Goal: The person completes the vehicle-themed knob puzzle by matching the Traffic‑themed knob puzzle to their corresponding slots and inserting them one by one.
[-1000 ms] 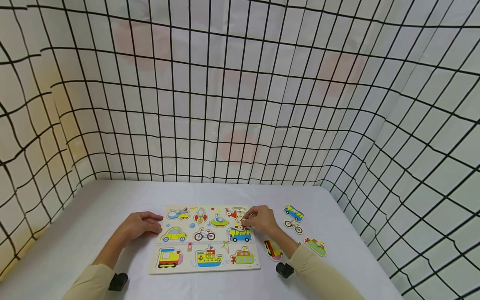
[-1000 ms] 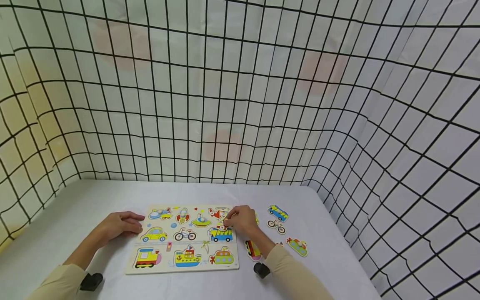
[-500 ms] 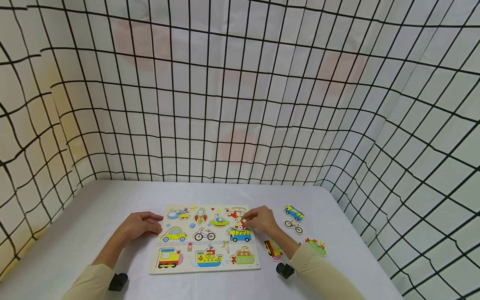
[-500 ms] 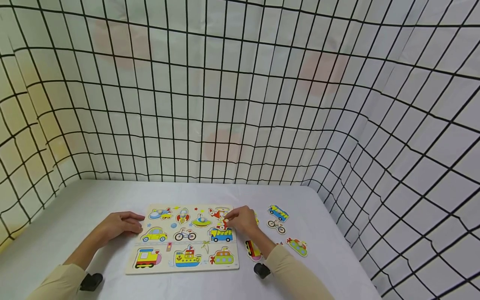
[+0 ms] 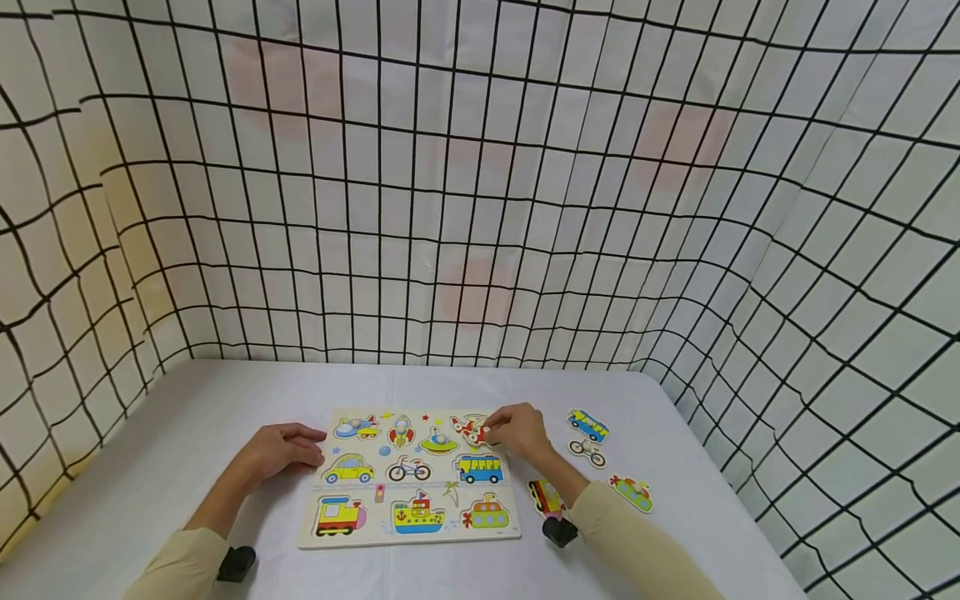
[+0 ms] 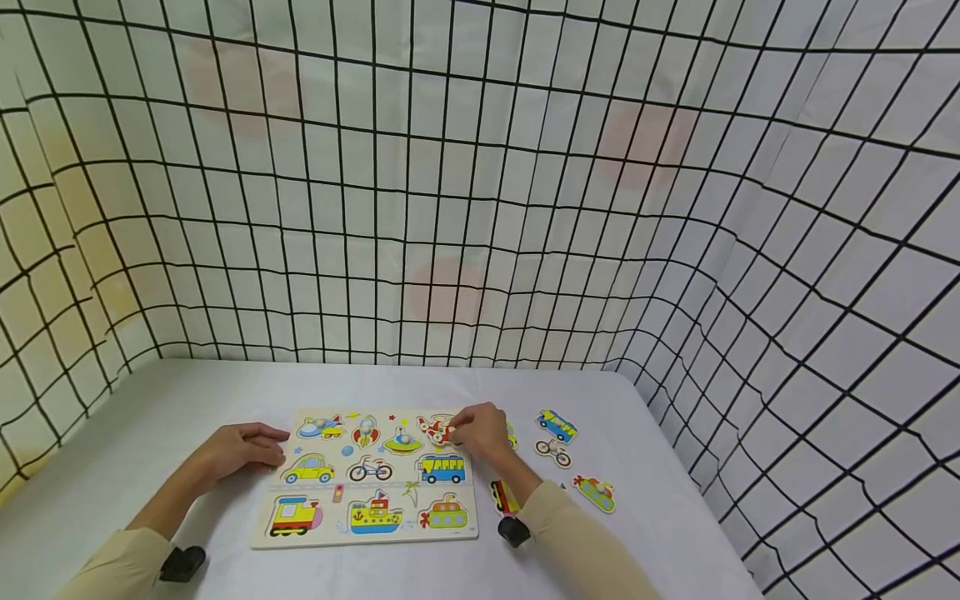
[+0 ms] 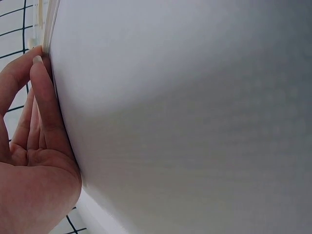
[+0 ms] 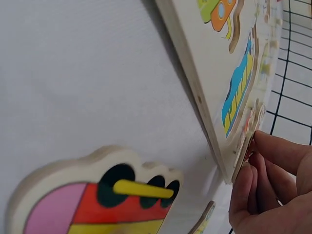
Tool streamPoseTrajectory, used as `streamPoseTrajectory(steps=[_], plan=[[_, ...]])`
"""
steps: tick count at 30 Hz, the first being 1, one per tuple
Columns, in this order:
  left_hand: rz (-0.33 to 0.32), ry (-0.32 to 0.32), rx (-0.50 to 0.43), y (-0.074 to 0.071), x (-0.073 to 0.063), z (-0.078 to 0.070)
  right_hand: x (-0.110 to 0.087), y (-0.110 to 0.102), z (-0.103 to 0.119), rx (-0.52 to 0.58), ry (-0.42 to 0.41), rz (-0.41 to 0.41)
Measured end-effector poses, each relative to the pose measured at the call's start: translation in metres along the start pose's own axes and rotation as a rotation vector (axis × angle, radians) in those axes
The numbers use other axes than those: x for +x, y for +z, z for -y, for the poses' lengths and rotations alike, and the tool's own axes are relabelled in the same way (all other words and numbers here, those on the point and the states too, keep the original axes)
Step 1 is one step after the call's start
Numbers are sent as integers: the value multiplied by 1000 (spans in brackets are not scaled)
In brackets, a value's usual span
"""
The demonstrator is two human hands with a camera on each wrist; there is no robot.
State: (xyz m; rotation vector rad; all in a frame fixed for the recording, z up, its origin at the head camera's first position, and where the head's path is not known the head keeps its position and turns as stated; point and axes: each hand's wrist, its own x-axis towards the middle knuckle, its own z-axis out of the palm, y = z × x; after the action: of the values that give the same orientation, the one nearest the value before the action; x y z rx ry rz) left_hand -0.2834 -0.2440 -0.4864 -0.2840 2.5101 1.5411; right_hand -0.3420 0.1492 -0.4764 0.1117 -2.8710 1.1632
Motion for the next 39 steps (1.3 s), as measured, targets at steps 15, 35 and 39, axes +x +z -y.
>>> streamPoseTrajectory(steps=[15, 35, 39], plan=[[-3, -9, -11, 0, -1, 1, 13, 18, 7, 26, -25, -85], [-8, -9, -3, 0, 1, 0, 12, 27, 15, 18, 31, -106], [-8, -13, -10, 0, 0, -1, 12, 28, 14, 21, 39, -94]])
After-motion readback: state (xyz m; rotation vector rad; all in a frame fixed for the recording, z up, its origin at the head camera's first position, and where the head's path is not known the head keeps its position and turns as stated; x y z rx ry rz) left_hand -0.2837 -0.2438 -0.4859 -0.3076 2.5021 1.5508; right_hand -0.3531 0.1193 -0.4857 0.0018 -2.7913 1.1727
